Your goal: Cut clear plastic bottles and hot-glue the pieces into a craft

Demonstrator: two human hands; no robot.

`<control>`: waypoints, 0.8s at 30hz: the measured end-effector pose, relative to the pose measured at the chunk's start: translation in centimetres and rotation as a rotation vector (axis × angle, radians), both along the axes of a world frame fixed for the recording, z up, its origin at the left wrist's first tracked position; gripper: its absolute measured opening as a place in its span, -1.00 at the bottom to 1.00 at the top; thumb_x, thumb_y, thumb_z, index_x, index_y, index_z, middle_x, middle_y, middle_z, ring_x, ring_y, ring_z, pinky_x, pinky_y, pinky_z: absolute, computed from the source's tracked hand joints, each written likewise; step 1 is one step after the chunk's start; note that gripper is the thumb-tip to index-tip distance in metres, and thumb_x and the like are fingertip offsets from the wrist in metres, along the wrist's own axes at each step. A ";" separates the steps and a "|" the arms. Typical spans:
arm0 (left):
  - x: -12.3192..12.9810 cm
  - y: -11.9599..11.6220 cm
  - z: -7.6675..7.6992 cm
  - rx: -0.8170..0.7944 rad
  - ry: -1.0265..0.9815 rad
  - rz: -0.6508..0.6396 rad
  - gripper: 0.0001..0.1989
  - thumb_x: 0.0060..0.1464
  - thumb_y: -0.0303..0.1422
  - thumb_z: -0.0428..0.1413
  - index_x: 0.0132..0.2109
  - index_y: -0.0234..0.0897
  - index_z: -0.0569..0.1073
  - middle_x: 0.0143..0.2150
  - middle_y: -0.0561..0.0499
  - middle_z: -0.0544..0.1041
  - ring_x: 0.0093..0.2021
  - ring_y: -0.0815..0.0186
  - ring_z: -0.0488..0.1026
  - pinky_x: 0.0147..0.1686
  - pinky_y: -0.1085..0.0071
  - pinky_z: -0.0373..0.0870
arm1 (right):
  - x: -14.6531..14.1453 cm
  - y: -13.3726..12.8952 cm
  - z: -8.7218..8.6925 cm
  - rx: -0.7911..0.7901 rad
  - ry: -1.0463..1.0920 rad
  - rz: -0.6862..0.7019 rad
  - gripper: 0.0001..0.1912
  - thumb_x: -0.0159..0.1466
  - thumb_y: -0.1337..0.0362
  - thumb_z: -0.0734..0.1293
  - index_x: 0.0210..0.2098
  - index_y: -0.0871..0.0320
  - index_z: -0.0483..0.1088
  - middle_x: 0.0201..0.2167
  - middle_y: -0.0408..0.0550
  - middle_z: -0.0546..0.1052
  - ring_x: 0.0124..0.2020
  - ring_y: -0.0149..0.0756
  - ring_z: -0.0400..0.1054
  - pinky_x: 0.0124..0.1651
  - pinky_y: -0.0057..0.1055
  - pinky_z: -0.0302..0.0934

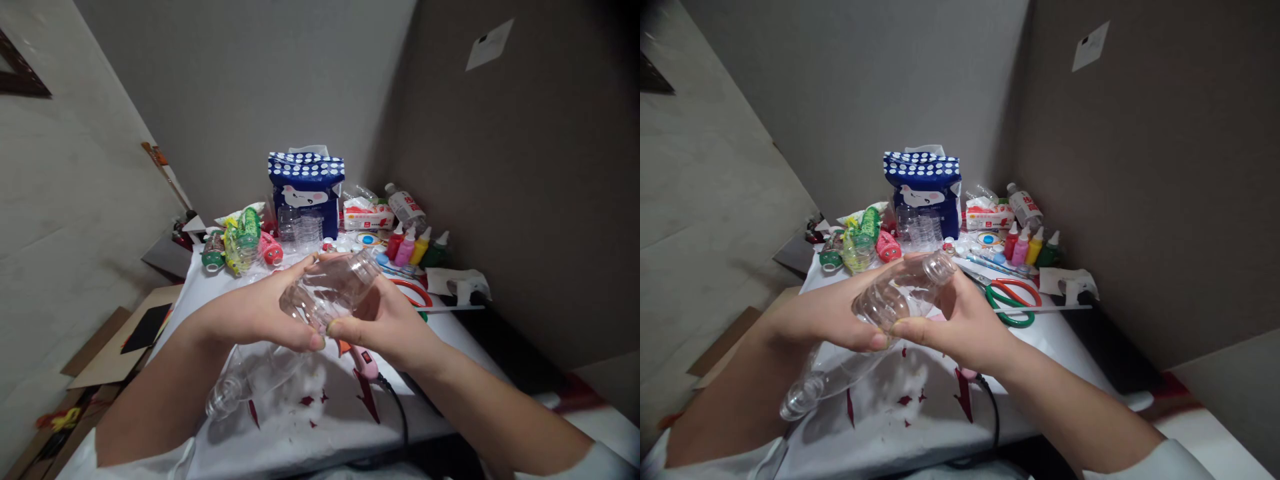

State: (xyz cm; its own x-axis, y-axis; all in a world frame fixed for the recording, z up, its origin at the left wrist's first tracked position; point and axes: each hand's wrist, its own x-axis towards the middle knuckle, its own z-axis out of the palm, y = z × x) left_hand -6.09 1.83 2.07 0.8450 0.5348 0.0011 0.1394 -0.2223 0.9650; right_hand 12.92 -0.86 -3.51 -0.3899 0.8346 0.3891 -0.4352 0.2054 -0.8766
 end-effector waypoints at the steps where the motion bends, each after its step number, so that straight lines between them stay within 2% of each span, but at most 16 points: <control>1: 0.0 0.0 0.0 -0.010 -0.002 0.010 -0.07 -0.06 -0.24 0.32 0.37 -0.18 0.05 0.29 -0.20 0.28 0.24 -0.06 0.28 0.12 0.12 0.32 | 0.1 0.0 0.0 0.001 -0.005 0.001 -0.38 0.08 0.32 0.54 0.08 0.04 0.28 0.09 0.00 0.48 0.17 -0.11 0.36 0.26 -0.05 0.22; 8: 0.0 0.2 -0.4 -0.028 0.013 0.041 -0.08 -0.06 -0.24 0.32 0.37 -0.19 0.05 0.27 -0.19 0.31 0.17 -0.03 0.34 0.08 0.13 0.34 | 0.3 0.2 -0.4 0.002 -0.027 0.010 -0.38 0.09 0.33 0.54 0.09 0.00 0.30 0.04 -0.02 0.51 0.10 -0.11 0.42 0.19 -0.06 0.28; 16: -0.1 0.2 -0.4 0.038 0.013 0.039 -0.10 -0.06 -0.27 0.33 0.36 -0.19 0.08 0.35 -0.17 0.19 0.34 -0.04 0.14 0.27 0.09 0.14 | 0.3 0.3 -0.8 0.007 -0.048 0.001 -0.37 0.10 0.32 0.53 0.10 0.00 0.27 0.07 -0.03 0.49 0.13 -0.14 0.38 0.19 -0.12 0.26; 24: -0.1 0.2 -0.3 0.016 0.067 0.071 -0.10 -0.05 -0.24 0.32 0.36 -0.16 0.08 0.25 -0.18 0.33 0.20 -0.04 0.34 0.17 0.04 0.28 | 0.2 0.5 -1.0 -0.016 -0.040 0.019 -0.37 0.10 0.33 0.53 0.10 0.01 0.24 0.06 -0.03 0.50 0.11 -0.15 0.40 0.18 -0.13 0.26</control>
State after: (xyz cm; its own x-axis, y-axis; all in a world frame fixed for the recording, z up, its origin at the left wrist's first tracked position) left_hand -6.20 2.04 1.76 0.8034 0.5938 -0.0447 0.2191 -0.2251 0.9494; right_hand 13.10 -0.37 -4.53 -0.4207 0.8328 0.3598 -0.4038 0.1833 -0.8963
